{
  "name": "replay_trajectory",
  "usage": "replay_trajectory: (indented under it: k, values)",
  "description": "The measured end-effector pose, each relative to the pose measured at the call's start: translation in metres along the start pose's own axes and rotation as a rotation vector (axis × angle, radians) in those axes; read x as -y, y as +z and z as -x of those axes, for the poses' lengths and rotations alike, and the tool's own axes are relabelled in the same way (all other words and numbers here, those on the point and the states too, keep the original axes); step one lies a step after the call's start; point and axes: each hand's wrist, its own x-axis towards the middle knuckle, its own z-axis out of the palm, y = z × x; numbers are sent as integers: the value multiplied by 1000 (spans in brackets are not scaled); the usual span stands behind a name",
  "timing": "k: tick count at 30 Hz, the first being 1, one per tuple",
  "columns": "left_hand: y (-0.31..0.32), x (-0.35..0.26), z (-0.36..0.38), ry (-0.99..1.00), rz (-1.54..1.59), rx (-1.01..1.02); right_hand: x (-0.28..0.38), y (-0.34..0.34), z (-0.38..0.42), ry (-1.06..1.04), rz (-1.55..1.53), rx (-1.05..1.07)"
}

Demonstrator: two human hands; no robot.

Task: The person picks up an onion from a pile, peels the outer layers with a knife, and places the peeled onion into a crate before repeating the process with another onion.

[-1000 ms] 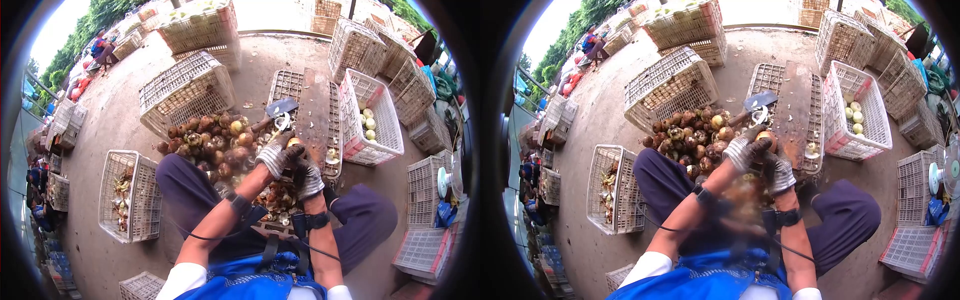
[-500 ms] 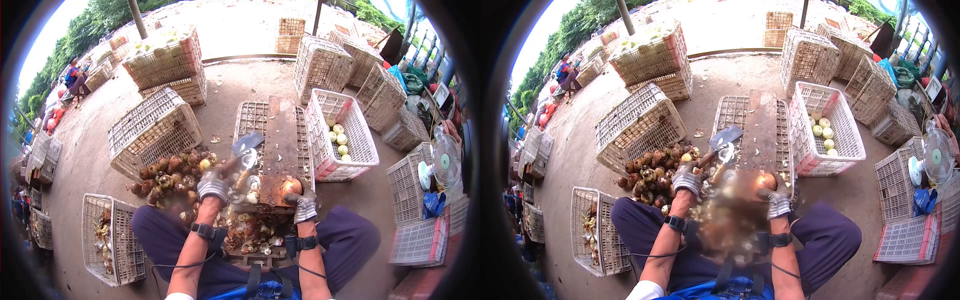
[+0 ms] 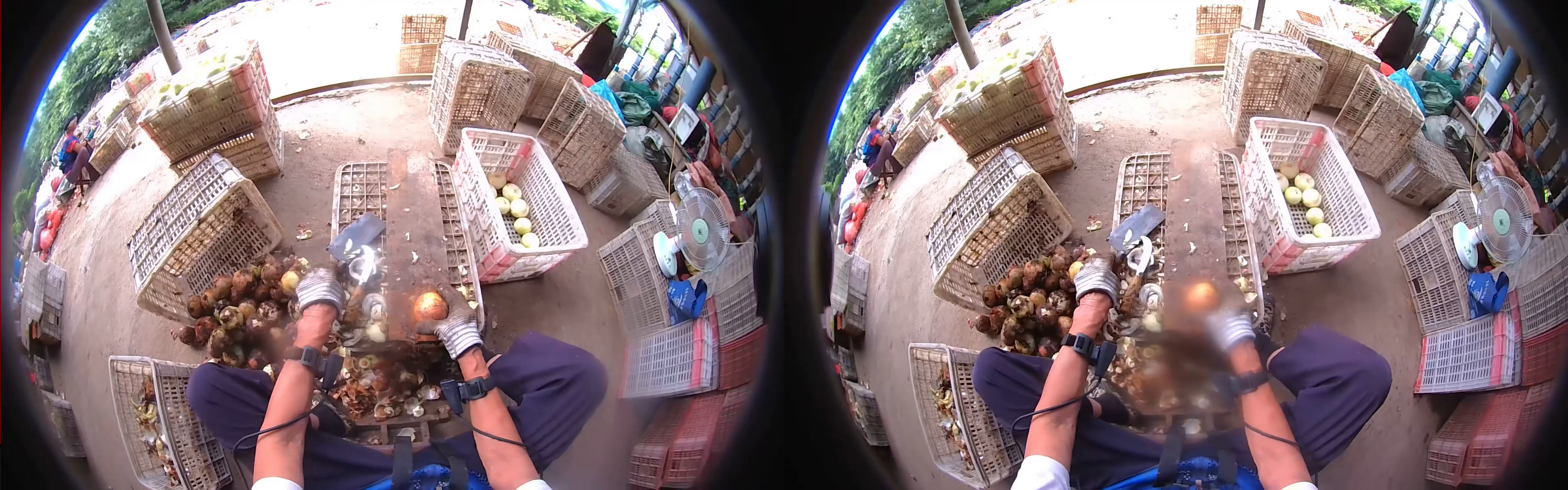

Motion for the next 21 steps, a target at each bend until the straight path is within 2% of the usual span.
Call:
replay_trajectory:
  k: [2, 4, 7, 10, 12, 13, 14, 16, 18, 21]
  values:
    - [1, 1, -1, 20, 32, -10, 18, -17, -1, 86, -191, 58]
    - [4, 0, -1, 20, 18, -11, 7, -16, 0, 208, -208, 76]
    - [-5, -14, 15, -60, 68, -185, -16, -16, 1, 300, -482, -20]
    - [-18, -28, 35, -48, 213, -226, -16, -31, 4, 397, -633, -28]
    - [-13, -34, 36, 193, 194, -216, -15, -40, 4, 473, -648, -48]
    - [-23, -46, 38, 149, 114, -37, -22, -39, 2, 478, -718, -30]
    - [-19, -50, 37, 93, 173, 88, -25, -40, 1, 482, -741, -18]
    - [-12, -55, 40, 32, 96, 76, -19, -46, 1, 494, -788, 0]
    - [5, -49, 28, -44, 91, 187, -12, -49, 2, 440, -777, -20]
    - [24, -41, 19, -35, 108, 110, -11, -47, -4, 388, -729, -27]
